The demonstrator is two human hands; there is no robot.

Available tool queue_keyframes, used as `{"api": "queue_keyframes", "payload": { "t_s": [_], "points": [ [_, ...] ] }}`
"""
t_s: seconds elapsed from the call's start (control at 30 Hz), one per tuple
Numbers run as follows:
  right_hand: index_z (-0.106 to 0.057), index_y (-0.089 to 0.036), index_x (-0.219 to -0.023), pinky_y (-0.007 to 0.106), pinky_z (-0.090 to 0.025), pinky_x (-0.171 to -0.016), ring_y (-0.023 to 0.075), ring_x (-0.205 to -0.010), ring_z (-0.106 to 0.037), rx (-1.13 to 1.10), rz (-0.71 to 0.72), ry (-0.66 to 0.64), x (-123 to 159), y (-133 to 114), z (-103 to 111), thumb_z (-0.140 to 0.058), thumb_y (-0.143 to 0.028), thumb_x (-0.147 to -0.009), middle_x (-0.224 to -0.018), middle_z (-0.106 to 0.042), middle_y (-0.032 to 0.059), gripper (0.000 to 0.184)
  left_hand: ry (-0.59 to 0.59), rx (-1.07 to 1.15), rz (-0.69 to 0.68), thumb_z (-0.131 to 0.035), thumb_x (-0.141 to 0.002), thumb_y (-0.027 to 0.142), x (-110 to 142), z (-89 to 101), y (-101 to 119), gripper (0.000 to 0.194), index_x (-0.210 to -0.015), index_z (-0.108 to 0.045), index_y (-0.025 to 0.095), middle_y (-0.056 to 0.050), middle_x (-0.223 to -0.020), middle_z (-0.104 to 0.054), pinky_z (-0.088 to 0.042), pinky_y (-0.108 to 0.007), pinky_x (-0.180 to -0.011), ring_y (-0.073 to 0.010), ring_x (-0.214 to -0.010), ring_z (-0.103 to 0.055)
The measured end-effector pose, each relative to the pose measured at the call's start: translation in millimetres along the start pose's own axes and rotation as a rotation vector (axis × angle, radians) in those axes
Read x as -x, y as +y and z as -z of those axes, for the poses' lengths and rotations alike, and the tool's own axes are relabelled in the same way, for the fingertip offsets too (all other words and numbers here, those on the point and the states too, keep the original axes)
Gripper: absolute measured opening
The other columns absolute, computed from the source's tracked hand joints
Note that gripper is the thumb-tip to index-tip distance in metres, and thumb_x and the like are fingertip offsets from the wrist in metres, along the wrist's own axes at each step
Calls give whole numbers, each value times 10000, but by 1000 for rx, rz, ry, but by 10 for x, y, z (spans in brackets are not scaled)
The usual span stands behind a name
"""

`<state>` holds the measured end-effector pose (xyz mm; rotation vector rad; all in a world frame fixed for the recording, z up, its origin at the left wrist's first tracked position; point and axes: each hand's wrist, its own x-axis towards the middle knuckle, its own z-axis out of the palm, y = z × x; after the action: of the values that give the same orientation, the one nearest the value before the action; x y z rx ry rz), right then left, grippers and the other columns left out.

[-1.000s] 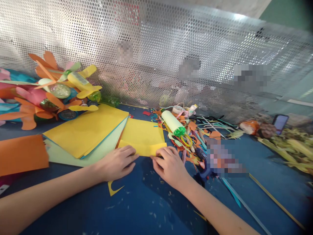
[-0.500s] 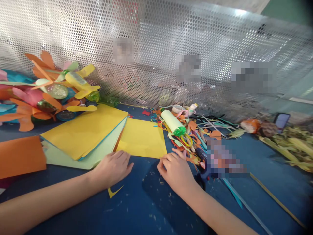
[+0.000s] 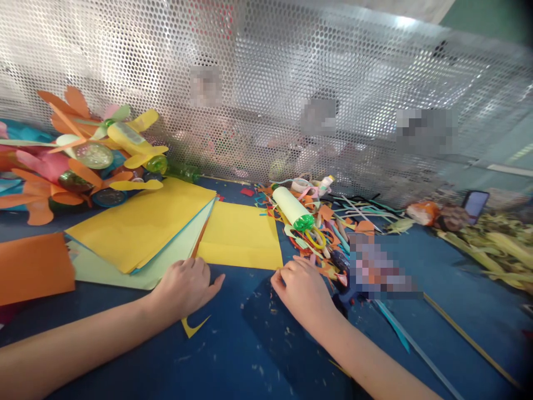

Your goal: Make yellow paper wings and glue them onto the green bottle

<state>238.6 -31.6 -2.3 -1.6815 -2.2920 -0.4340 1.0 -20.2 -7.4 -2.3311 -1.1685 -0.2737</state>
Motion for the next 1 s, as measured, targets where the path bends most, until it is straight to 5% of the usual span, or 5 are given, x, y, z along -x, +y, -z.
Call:
{"api": "queue_keyframes", "payload": {
  "t_s": [0.23, 0.47, 0.67, 0.87, 1.0],
  "points": [
    [-629, -173, -495, 350, -428, -727, 210, -663, -580, 100, 15, -29, -8, -2, 39, -493, -121, -721, -524, -594, 63, 268, -28, 21, -10, -339, -879, 408, -5, -16, -17, 467, -644, -609, 108, -83, -562, -543, -422, -309, -489, -211, -536, -563],
    [-608, -161, -557, 312, -419, -662, 183, -631, -567, 25, -38, 70, -108, 235, 94, -453, -186, -810, -574, -597, 56, 298, -105, 38, -85, -290, -909, 407, -1, -44, -24, 425, -1227, -473, 190, -79, -686, -553, -392, -288, -522, -210, -609, -541],
    [-526, -260, -1173, 347, -401, -875, 178, -1002, -504, -272, 309, -56, -60, -2, 69, -439, -173, -853, -1089, -565, 53, 343, -168, 163, -122, -292, -895, 465, -42, 9, -85, 375, -1207, -463, 344, -75, -813, -529, -398, -281, -570, -228, -754, -514],
    [-513, -289, -1204, 383, -408, -865, 200, -1029, -481, -271, 309, -120, -40, -66, -4, -456, -199, -860, -1100, -542, 66, 360, -85, 317, -176, -325, -888, 469, -46, -41, -126, 431, -1166, -517, 202, -99, -948, -548, -441, -368, -763, -245, -919, -503],
    [-534, -272, -1183, 389, -405, -866, 200, -1020, -493, -272, 306, -99, -38, -66, -7, -455, -196, -859, -1084, -554, 69, 342, -40, 309, -185, -313, -900, 443, -12, -71, -108, 430, -981, -594, 127, -110, -921, -588, -473, -337, -687, -229, -870, -535]
  ]
}}
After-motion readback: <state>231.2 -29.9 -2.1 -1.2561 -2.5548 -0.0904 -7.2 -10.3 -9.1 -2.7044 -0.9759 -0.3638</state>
